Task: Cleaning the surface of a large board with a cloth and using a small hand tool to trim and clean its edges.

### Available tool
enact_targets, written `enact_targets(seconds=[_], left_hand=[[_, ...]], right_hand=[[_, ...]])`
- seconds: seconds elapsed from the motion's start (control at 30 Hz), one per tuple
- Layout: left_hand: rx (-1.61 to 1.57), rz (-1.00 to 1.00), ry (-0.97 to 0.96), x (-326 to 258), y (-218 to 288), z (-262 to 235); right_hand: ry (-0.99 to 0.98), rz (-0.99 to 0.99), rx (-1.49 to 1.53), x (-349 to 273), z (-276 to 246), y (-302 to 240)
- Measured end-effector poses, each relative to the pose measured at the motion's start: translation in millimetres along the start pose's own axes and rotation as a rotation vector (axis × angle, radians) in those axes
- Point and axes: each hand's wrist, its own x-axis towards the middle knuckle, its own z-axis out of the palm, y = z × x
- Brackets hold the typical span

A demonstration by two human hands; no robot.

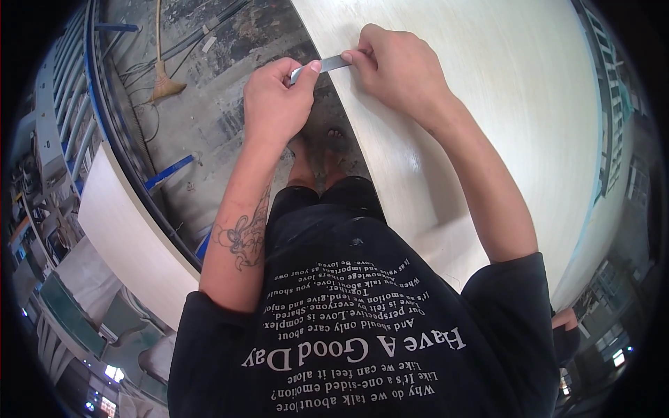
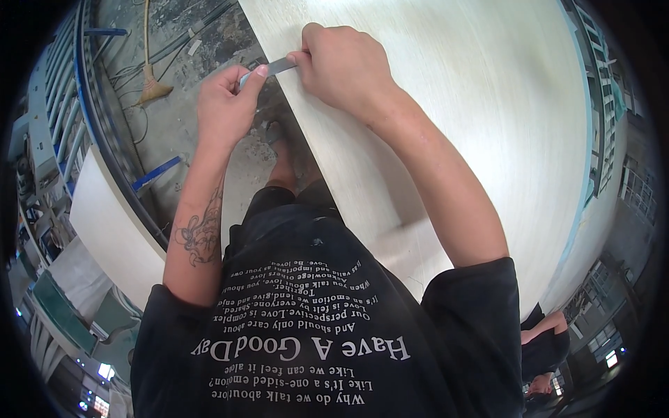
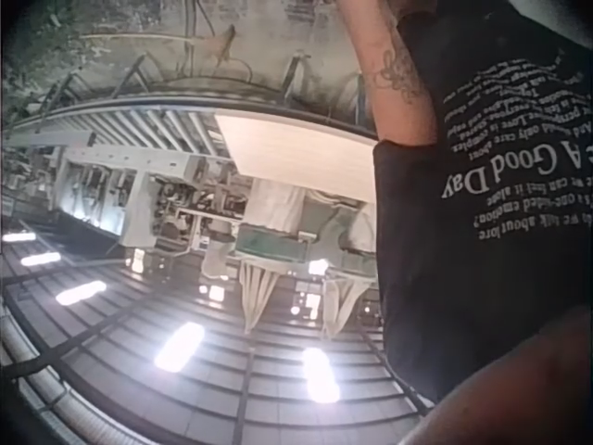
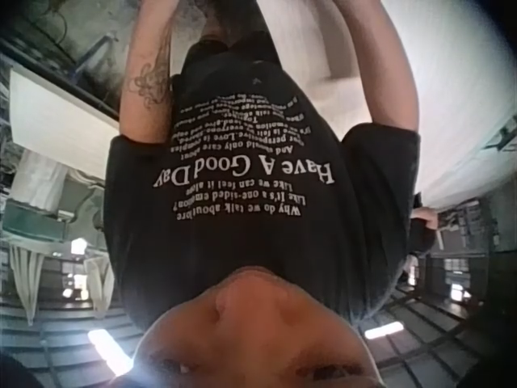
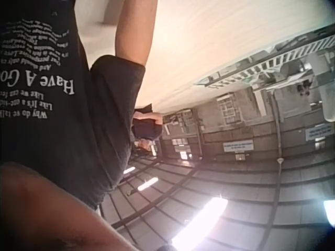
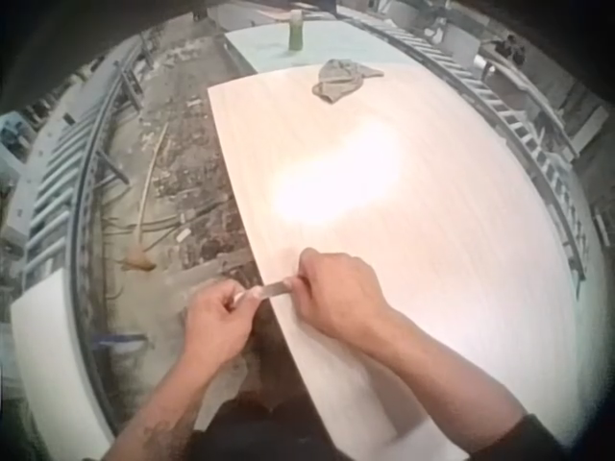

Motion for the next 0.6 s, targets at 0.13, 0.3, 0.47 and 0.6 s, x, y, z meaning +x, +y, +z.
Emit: enact_targets(seconds=[0.13,0.3,0.47,0.6], left_hand=[[-0.003,0.001,-0.007,-1.9,0.6,0.5],[-0.004,0.018,-0.006,-3.0,-0.3,0.6],[0.004,0.013,0.000,-5.8,-2.3,2.4],[0.018,0.029,0.000,-7.5,-0.2,2.0]], right_hand=[[0.006,-0.007,-0.005,-1.9,1.2,0.9],[0.032,-0.030,0.007,-5.1,3.2,2.2],[0.014,-0.006,0.023,-8.4,2.1,0.6],[0.003,-0.002,0.037,-10.4,1.8,0.6]])
